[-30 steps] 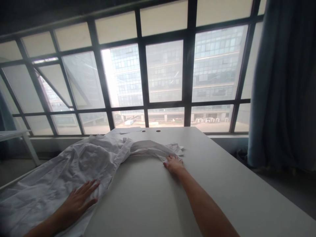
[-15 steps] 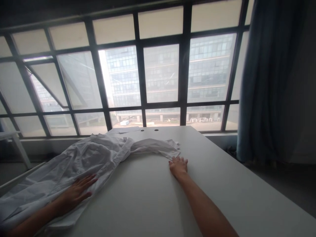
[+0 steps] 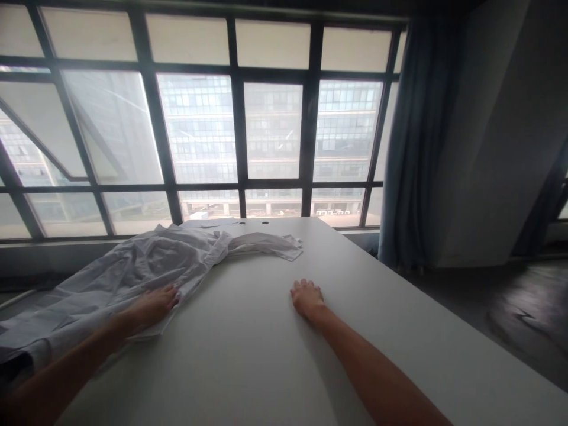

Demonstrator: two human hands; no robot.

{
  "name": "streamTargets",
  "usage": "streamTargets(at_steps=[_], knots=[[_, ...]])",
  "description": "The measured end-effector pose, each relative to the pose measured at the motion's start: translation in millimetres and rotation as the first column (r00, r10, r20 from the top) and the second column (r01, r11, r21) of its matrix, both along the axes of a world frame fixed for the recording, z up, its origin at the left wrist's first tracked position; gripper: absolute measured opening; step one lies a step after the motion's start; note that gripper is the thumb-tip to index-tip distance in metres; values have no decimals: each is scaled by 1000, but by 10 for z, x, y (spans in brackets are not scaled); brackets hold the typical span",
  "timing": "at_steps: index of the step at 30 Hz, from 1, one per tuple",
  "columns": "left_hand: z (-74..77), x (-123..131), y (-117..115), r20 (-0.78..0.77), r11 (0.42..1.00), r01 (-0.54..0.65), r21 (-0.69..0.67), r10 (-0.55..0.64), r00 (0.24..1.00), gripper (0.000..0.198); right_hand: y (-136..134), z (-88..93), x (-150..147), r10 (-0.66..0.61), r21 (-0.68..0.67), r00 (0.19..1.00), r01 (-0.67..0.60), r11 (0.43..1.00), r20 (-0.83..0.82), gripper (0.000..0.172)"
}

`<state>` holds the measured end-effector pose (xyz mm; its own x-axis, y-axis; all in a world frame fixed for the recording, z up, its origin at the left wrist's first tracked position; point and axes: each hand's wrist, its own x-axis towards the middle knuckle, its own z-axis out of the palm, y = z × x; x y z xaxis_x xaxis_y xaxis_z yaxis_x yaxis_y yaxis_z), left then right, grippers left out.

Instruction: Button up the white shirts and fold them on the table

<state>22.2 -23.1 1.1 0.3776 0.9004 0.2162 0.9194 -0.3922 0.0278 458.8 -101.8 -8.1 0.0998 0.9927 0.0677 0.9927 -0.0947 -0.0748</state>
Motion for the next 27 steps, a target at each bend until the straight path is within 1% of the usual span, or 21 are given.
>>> streamTargets(at_steps=[1, 2, 3, 4, 6, 7, 9, 12, 16, 21, 27], knots=[[27, 188, -96, -32, 999, -46, -6, 46, 998, 45, -30, 13, -66, 41, 8, 999, -41, 999, 6, 41], [54, 398, -203, -47, 1000, -19, 16, 20, 999, 47, -51, 20, -138, 81, 9, 997, -81, 997, 14, 39], [79, 619, -312, -36, 999, 38, 39, -36, 999, 49, -63, 22, -214, 120, 13, 993, -120, 993, 19, 37], [97, 839, -415, -12, 996, 78, 33, -77, 997, 48, -70, 19, -290, 160, 24, 987, -160, 987, 15, 36], [103, 1228, -576, 76, 990, 129, -59, -125, 989, 48, -74, 4, -430, 249, 76, 968, -247, 966, -19, 34], [89, 1380, -628, 113, 987, 130, -90, -120, 986, 48, -73, -7, -485, 290, 107, 956, -284, 953, -43, 33], [29, 1583, -676, 142, 982, 139, -126, -121, 982, 49, -69, -32, -551, 340, 161, 937, -323, 933, -85, 32], [-98, 1672, -660, 147, 975, 160, -153, -137, 980, 50, -54, -83, -542, 348, 210, 929, -318, 924, -123, 32], [-214, 1625, -600, 150, 969, 201, -144, -179, 972, 47, -20, -150, -474, 371, 239, 915, -329, 913, -158, 35], [-238, 1610, -570, 140, 969, 216, -121, -199, 970, 47, 0, -170, -470, 371, 234, 915, -330, 915, -161, 36], [-287, 1646, -574, 132, 973, 199, -120, -183, 974, 50, -29, -169, -505, 351, 235, 925, -312, 921, -147, 36]])
